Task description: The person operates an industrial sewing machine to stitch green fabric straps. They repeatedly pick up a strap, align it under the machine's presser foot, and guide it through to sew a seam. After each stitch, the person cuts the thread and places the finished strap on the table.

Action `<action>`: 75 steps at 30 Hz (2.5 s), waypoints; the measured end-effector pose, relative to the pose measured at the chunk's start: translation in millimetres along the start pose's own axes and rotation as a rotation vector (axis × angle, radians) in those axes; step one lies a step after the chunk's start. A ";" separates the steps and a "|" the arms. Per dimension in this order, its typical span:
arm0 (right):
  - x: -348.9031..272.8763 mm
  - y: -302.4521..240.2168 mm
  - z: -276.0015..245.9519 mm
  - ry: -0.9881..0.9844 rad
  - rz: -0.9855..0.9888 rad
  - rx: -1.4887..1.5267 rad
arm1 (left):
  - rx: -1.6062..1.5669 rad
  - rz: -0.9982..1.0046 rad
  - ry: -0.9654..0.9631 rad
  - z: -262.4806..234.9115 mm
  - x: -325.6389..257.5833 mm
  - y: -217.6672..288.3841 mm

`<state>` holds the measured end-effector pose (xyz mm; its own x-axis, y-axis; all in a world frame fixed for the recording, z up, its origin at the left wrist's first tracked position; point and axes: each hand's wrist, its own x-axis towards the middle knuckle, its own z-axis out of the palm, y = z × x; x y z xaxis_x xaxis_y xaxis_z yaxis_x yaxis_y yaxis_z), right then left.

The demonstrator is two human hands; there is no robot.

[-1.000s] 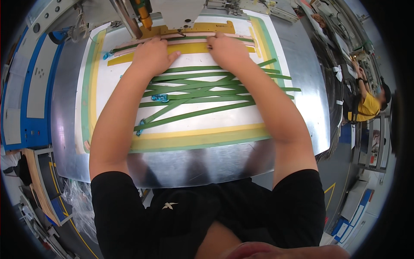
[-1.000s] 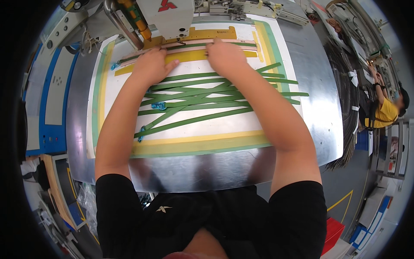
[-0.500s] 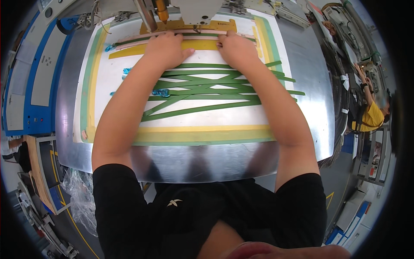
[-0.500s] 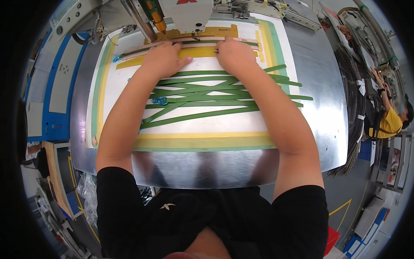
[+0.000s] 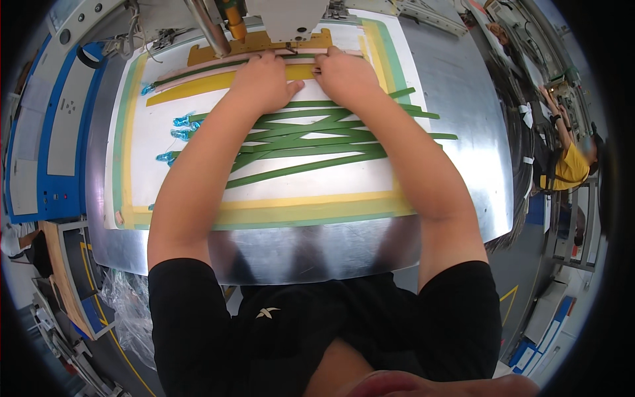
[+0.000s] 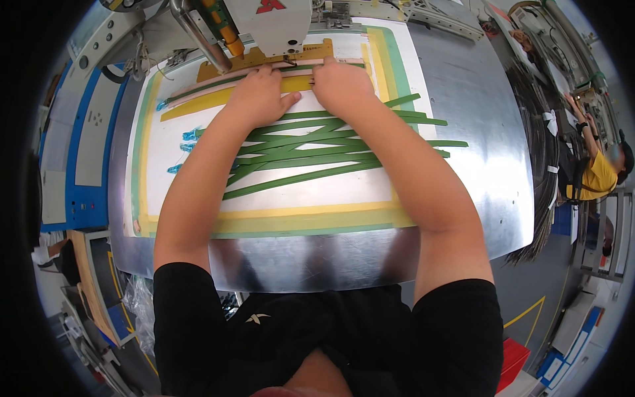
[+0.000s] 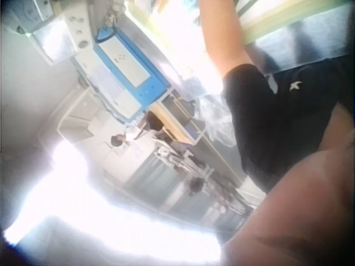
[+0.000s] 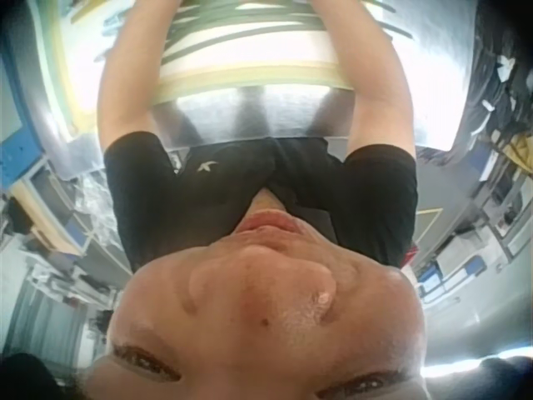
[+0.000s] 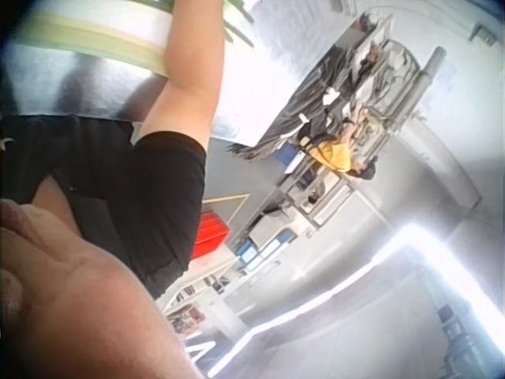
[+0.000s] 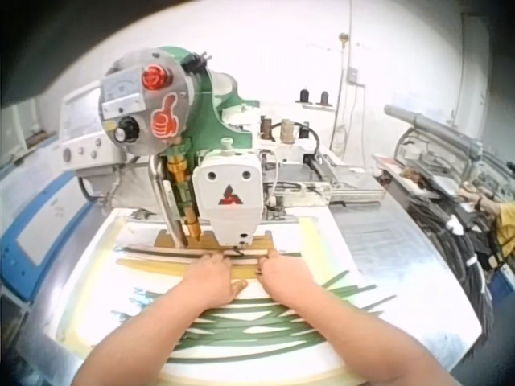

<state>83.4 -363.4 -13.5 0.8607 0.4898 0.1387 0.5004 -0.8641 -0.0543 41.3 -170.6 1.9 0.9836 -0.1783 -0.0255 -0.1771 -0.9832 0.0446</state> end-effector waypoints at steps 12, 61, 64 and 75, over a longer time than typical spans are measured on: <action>-19.2 47.3 -5.1 0.008 0.022 0.007 | 0.025 -0.075 0.027 7.4 -5.8 3.9; -18.0 34.0 8.9 0.045 -0.021 0.174 | -0.075 -0.192 0.058 17.0 -24.8 -83.2; -19.6 31.4 5.4 0.030 0.012 0.151 | -0.032 -0.262 0.059 15.3 -43.9 -134.1; -10.3 32.9 -11.2 -0.096 0.097 0.117 | -0.030 -0.144 0.371 48.2 -99.9 -238.8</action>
<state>90.0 -398.1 -5.6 0.9078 0.4181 0.0320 0.4168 -0.8913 -0.1785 -16.3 80.0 -54.4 0.9443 -0.0070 0.3291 -0.0409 -0.9945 0.0963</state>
